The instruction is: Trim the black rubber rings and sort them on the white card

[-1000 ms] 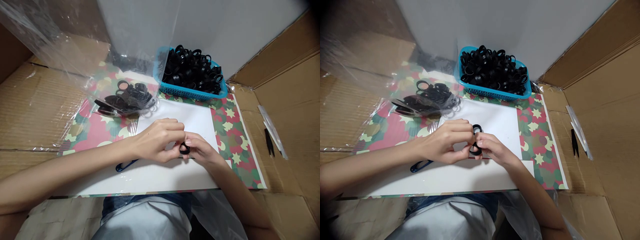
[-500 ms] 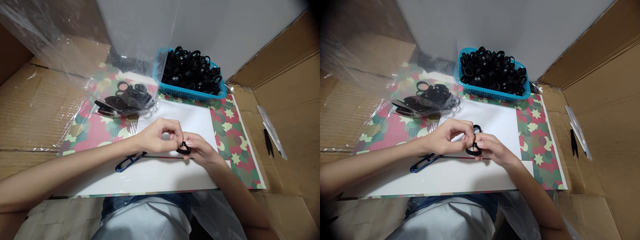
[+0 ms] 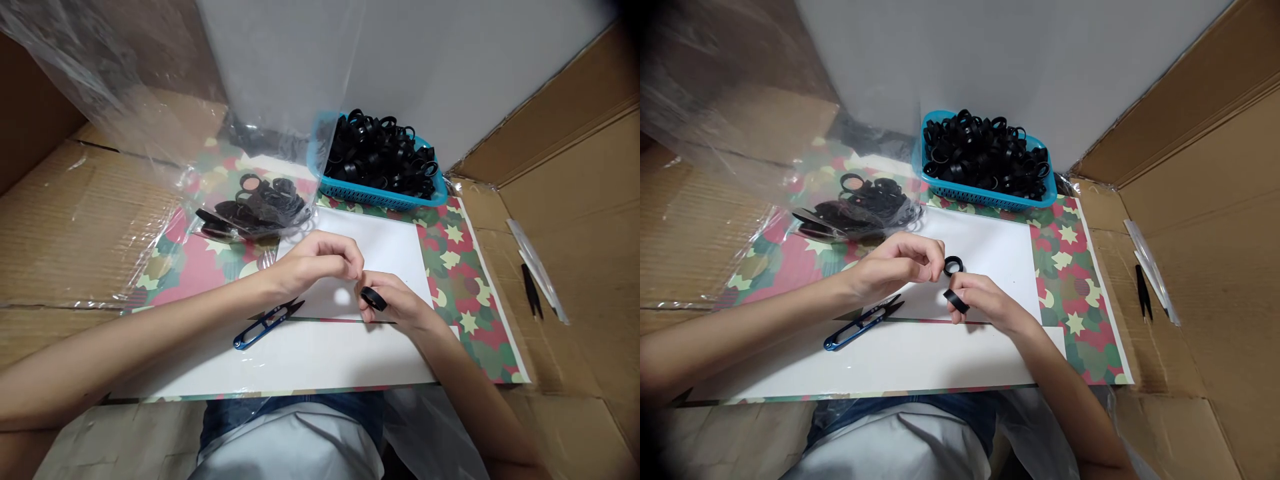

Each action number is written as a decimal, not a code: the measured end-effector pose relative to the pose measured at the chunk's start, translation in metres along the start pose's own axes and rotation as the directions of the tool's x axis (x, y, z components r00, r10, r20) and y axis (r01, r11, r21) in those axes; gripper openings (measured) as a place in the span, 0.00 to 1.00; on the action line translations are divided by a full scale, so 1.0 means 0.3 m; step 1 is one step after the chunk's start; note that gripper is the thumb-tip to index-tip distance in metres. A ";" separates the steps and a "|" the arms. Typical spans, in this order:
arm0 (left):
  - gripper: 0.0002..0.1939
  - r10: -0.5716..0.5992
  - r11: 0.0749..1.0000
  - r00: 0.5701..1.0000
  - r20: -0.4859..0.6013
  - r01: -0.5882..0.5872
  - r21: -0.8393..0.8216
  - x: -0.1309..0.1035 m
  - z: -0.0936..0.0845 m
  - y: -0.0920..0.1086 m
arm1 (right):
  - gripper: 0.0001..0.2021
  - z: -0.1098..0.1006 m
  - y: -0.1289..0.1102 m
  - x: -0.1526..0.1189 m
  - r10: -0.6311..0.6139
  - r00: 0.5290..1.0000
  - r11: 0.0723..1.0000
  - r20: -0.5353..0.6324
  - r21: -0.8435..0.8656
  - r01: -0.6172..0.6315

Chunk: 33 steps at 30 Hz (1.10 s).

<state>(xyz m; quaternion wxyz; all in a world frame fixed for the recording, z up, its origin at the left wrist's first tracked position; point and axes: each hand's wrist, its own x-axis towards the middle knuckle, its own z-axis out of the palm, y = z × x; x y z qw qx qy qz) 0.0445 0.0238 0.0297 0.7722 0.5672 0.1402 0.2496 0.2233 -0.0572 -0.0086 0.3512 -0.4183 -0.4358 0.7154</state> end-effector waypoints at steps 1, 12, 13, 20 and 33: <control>0.04 -0.003 1.000 1.000 0.003 0.003 -0.018 -0.001 0.003 0.002 | 0.07 -0.005 0.000 0.001 -0.009 1.000 1.000 -0.011 -0.007 0.009; 0.06 -0.011 0.999 0.998 0.068 0.014 -0.043 -0.015 0.037 0.025 | 0.10 -0.034 0.003 0.007 -0.107 0.992 0.992 -0.069 -0.067 0.103; 0.06 -0.009 0.999 0.997 0.082 0.013 -0.051 -0.015 0.038 0.026 | 0.10 -0.034 0.003 0.007 -0.114 0.991 0.991 -0.070 -0.075 0.109; 0.05 0.018 1.000 0.993 0.118 -0.019 0.005 -0.024 0.044 0.041 | 0.10 -0.023 -0.030 -0.007 -0.179 0.967 0.981 -0.179 -0.113 0.161; 0.20 -0.105 0.464 0.722 0.684 -0.573 0.676 -0.221 0.235 -0.123 | 0.09 -0.028 -0.003 0.018 -0.469 0.785 0.745 -0.405 -0.658 0.105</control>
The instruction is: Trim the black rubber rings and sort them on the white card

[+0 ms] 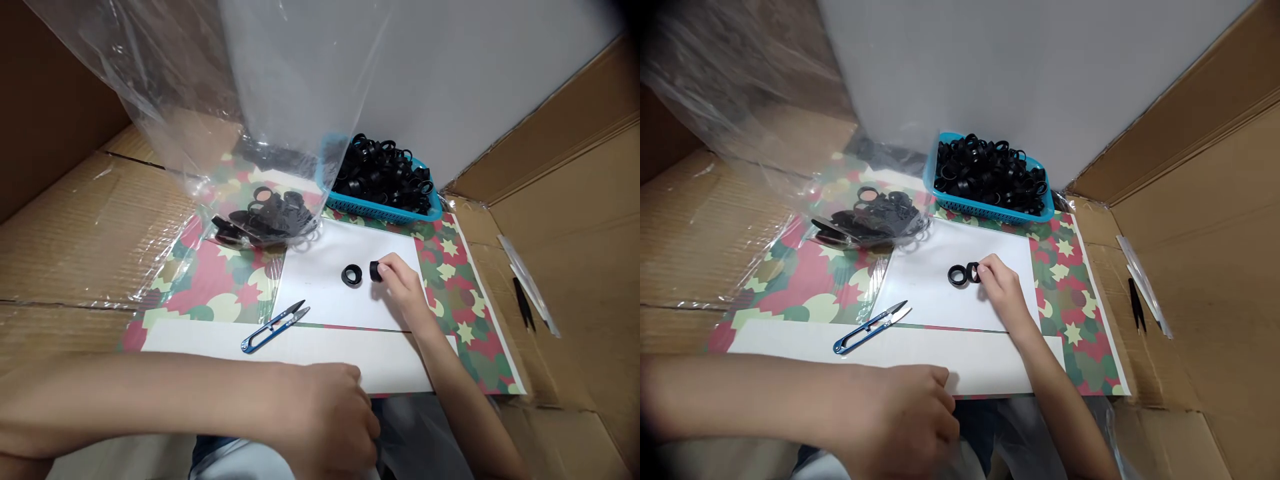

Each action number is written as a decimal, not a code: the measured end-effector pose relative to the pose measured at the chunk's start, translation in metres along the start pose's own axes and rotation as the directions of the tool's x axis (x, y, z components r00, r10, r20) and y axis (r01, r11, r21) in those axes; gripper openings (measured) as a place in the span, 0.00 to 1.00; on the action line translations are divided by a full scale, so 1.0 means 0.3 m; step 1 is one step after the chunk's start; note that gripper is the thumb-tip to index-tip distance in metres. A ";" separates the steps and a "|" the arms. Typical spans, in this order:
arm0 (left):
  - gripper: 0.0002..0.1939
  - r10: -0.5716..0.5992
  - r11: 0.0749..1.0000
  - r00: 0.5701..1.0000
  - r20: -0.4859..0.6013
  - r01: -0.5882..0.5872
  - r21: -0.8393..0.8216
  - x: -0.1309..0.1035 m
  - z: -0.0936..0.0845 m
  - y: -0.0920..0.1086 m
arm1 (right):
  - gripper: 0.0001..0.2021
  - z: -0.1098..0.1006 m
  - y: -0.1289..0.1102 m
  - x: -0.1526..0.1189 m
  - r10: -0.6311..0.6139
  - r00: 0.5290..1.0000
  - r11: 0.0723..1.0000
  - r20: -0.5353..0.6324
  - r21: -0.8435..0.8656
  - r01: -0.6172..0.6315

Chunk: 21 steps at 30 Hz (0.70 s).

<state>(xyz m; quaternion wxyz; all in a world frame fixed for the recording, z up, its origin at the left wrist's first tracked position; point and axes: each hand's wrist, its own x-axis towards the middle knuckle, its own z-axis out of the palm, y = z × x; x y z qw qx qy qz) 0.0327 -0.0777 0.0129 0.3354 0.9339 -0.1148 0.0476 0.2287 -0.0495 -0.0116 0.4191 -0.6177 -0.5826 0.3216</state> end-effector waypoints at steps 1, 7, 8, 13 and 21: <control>0.21 -0.004 1.000 0.999 0.043 0.003 0.022 -0.001 0.024 0.008 | 0.09 0.008 -0.001 -0.002 -0.029 1.000 0.995 -0.004 -0.092 0.029; 0.09 -0.012 0.997 0.993 0.119 0.003 0.071 0.001 0.052 0.027 | 0.09 0.058 0.003 0.010 -0.165 0.986 0.884 0.019 -0.440 0.157; 0.11 -0.021 0.997 0.993 0.117 0.012 0.079 0.001 0.048 0.027 | 0.10 0.064 0.007 0.013 -0.180 0.983 0.862 0.025 -0.478 0.170; 0.16 -0.046 0.987 0.993 0.109 0.029 0.155 0.006 0.020 0.037 | 0.10 0.080 0.022 0.016 -0.264 0.964 0.749 0.045 -0.621 0.233; 0.14 -0.086 0.971 0.987 0.136 0.052 0.234 0.013 -0.029 0.054 | 0.11 0.085 0.026 0.009 -0.336 0.942 0.678 0.020 -0.689 0.256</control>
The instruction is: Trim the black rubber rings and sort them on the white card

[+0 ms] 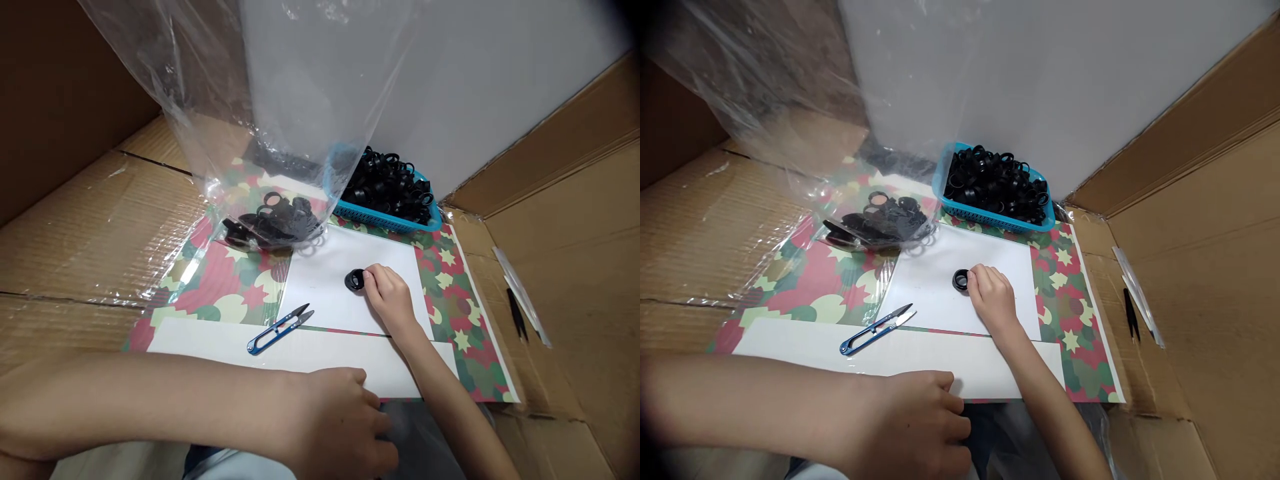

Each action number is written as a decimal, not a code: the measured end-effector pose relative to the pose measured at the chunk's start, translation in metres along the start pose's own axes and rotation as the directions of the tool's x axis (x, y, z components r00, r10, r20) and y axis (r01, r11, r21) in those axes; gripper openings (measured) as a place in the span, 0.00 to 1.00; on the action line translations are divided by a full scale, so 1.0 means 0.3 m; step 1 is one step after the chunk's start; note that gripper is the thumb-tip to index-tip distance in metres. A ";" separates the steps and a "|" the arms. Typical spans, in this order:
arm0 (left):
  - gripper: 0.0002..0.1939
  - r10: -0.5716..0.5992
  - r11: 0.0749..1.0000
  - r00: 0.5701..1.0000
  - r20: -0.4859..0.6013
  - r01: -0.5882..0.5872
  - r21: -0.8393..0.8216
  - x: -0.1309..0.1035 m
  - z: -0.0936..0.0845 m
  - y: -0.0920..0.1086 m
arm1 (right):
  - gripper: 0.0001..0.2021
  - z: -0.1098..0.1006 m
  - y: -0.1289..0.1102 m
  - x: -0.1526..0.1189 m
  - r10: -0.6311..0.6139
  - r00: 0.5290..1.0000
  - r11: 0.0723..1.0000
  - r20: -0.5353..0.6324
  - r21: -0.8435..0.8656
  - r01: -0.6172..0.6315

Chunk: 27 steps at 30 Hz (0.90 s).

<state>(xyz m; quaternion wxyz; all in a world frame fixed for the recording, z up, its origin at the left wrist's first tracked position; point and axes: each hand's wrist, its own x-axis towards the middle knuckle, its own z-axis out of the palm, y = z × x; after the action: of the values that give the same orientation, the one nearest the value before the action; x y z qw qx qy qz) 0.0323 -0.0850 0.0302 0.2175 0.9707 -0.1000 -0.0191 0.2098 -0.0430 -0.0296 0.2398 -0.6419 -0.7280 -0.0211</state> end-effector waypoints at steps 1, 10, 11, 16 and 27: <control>0.13 -0.005 1.000 1.000 0.001 0.005 0.005 -0.001 -0.003 -0.002 | 0.11 -0.001 0.000 0.000 -0.001 1.000 1.000 0.001 -0.001 0.001; 0.18 -0.098 0.981 0.962 -0.255 0.137 0.140 -0.028 -0.114 -0.090 | 0.13 -0.002 0.004 0.001 0.017 0.999 0.999 0.030 0.026 -0.018; 0.18 -0.144 0.966 0.945 -0.294 0.198 0.163 -0.030 -0.135 -0.118 | 0.13 -0.002 0.008 0.001 0.022 0.999 0.999 0.029 0.035 -0.023; 0.27 -0.474 0.784 0.797 -0.375 0.575 0.234 -0.018 -0.179 -0.294 | 0.12 -0.013 0.043 0.012 0.133 0.991 0.977 0.001 0.165 -0.132; 0.17 -0.501 0.771 0.829 -0.246 0.557 0.309 0.063 -0.085 -0.424 | 0.11 -0.028 0.078 0.025 0.233 0.972 0.930 0.036 0.283 -0.233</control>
<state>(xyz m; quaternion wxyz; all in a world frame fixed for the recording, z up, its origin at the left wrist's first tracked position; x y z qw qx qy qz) 0.0765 0.0345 -0.0007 0.0244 0.9808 0.1929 0.0121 0.2341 -0.0349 -0.0257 0.3299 -0.6824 -0.6425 0.1131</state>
